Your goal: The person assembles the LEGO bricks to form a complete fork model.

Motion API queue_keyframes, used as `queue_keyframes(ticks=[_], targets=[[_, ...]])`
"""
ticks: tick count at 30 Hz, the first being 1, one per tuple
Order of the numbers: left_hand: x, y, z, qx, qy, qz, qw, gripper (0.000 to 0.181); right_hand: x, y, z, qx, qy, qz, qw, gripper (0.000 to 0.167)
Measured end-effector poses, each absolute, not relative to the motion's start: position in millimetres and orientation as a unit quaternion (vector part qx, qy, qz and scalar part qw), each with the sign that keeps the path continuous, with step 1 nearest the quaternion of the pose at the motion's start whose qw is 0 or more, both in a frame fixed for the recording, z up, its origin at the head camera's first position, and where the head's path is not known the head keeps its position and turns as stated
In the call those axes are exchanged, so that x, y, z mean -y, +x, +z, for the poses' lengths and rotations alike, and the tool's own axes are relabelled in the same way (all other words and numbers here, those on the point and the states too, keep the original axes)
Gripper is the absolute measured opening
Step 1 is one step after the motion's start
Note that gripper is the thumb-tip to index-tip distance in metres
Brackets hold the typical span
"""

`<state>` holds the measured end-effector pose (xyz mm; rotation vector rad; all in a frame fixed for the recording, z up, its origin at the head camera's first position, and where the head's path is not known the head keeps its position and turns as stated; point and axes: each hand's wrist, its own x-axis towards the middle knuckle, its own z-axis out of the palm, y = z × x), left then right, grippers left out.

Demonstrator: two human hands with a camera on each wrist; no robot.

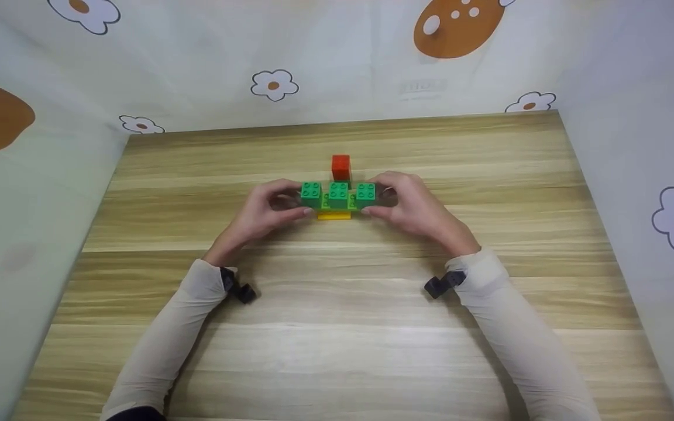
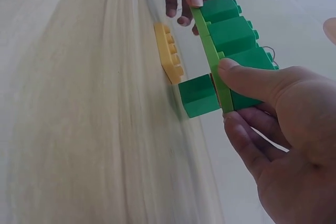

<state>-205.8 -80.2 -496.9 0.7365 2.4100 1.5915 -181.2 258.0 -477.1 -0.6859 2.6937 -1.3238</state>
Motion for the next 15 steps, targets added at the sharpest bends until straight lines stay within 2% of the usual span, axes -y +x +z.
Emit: queue_keyframes(ticks=[6,15], targets=[[85,-205,-498,-0.825,0.243,0.506,0.067,0.041,-252,-180,-480,-0.876,-0.216,-0.431,0.021,0.045],[89,-206,-501,-0.833,0.244,0.491,0.075,0.041,-245,-179,-486,-0.876,-0.200,-0.437,0.042,0.046]])
